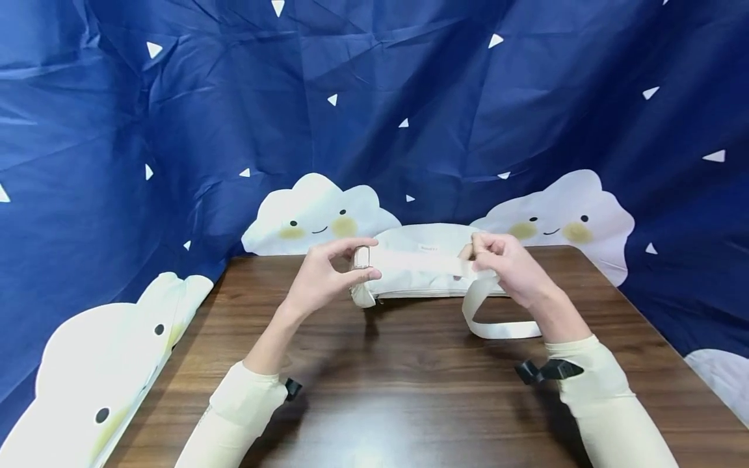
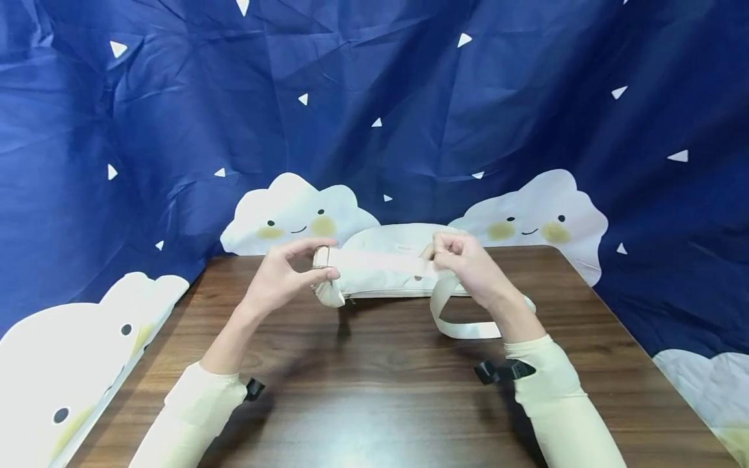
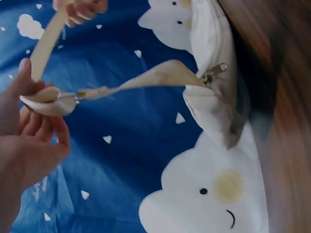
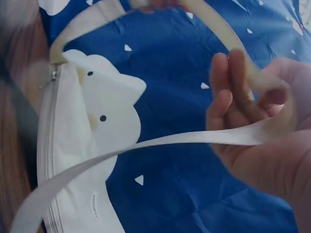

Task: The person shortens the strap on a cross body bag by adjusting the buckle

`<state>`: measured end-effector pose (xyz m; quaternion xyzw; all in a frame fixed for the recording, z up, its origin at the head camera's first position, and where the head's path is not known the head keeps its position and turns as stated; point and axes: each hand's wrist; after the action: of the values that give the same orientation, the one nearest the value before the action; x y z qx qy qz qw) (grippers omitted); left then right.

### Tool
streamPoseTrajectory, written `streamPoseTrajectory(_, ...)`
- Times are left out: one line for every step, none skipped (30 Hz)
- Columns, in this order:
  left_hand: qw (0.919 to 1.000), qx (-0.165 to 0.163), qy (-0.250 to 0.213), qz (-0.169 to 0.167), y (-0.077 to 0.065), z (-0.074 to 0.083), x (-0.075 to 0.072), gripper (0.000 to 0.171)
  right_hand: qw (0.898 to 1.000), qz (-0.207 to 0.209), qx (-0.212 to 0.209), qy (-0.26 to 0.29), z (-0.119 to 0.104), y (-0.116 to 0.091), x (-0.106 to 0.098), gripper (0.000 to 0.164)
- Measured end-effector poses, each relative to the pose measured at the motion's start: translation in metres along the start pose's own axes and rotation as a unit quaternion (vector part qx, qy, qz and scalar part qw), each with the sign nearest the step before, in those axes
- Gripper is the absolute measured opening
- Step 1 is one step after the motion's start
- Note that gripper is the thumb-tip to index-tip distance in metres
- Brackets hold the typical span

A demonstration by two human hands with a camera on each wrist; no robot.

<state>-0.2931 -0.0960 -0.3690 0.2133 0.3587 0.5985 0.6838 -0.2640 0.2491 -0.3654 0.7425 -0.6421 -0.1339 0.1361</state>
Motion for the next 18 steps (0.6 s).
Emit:
streamPoseTrajectory(0.9999,-0.009,-0.002,0.006,0.001,0.003,0.002,0.048,1.000,-0.011,0.007,-0.020,0.001,0.000,0.004,0.023)
streamPoseTrajectory(0.9999,-0.013,0.001,0.011,0.002,0.005,0.004,0.049,0.999,-0.028,0.016,-0.034,0.001,0.001,0.008,0.018)
streamPoseTrajectory(0.9998,-0.014,0.002,0.012,0.003,0.008,0.007,0.050,0.998,-0.044,0.024,-0.044,0.001,0.001,0.012,0.014)
streamPoseTrajectory(0.9998,-0.013,0.003,0.012,0.004,0.009,0.009,0.051,0.996,-0.061,0.033,-0.051,0.001,0.002,0.017,0.013)
streamPoseTrajectory(0.9999,-0.009,0.010,0.009,0.005,0.009,0.012,0.052,0.995,-0.076,0.041,-0.054,0.002,0.003,0.023,0.018)
streamPoseTrajectory(0.9998,0.000,0.020,0.003,0.006,0.009,0.015,0.052,0.994,-0.091,0.049,-0.045,0.003,0.003,0.028,0.027)
streamPoseTrajectory(0.9995,0.011,0.029,-0.004,0.007,0.008,0.018,0.052,0.992,-0.104,0.054,-0.036,0.004,0.003,0.034,0.032)
streamPoseTrajectory(0.9990,0.022,0.038,-0.014,0.008,0.008,0.022,0.052,0.992,-0.112,0.056,-0.029,0.005,0.004,0.039,0.035)
streamPoseTrajectory(0.9982,0.032,0.043,-0.027,0.008,0.008,0.024,0.052,0.992,-0.115,0.054,-0.021,0.007,0.003,0.044,0.036)
streamPoseTrajectory(0.9971,0.044,0.050,-0.036,0.008,0.007,0.027,0.051,0.992,-0.113,0.056,-0.015,0.008,0.003,0.049,0.035)
streamPoseTrajectory(0.9958,0.056,0.057,-0.044,0.007,0.007,0.030,0.051,0.992,-0.109,0.055,-0.010,0.010,0.003,0.054,0.033)
streamPoseTrajectory(0.9948,0.066,0.059,-0.051,0.006,0.006,0.032,0.050,0.993,-0.101,0.056,-0.005,0.012,0.002,0.058,0.031)
streamPoseTrajectory(0.9939,0.074,0.058,-0.056,0.005,0.007,0.033,0.050,0.995,-0.088,0.056,-0.004,0.014,0.001,0.061,0.030)
streamPoseTrajectory(0.9933,0.081,0.058,-0.060,0.004,0.007,0.034,0.049,0.996,-0.072,0.056,-0.005,0.014,0.001,0.064,0.029)
streamPoseTrajectory(0.9929,0.084,0.058,-0.061,0.003,0.007,0.035,0.049,0.997,-0.056,0.055,-0.008,0.015,0.000,0.066,0.028)
streamPoseTrajectory(0.9928,0.085,0.058,-0.061,0.003,0.007,0.036,0.049,0.998,-0.040,0.052,-0.013,0.015,-0.001,0.068,0.027)
streamPoseTrajectory(0.9931,0.083,0.058,-0.060,0.002,0.008,0.036,0.049,0.998,-0.027,0.046,-0.017,0.015,-0.001,0.069,0.026)
streamPoseTrajectory(0.9937,0.078,0.055,-0.059,0.002,0.009,0.035,0.049,0.999,-0.016,0.039,-0.019,0.014,-0.001,0.069,0.025)
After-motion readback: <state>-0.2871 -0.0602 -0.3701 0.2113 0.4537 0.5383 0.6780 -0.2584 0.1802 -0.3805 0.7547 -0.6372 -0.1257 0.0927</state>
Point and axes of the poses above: each hand's wrist, its own y-axis towards the middle knuckle, its own x-axis out of the palm, z = x × y, and after that the axes turned 15 degrees about z, right-handed
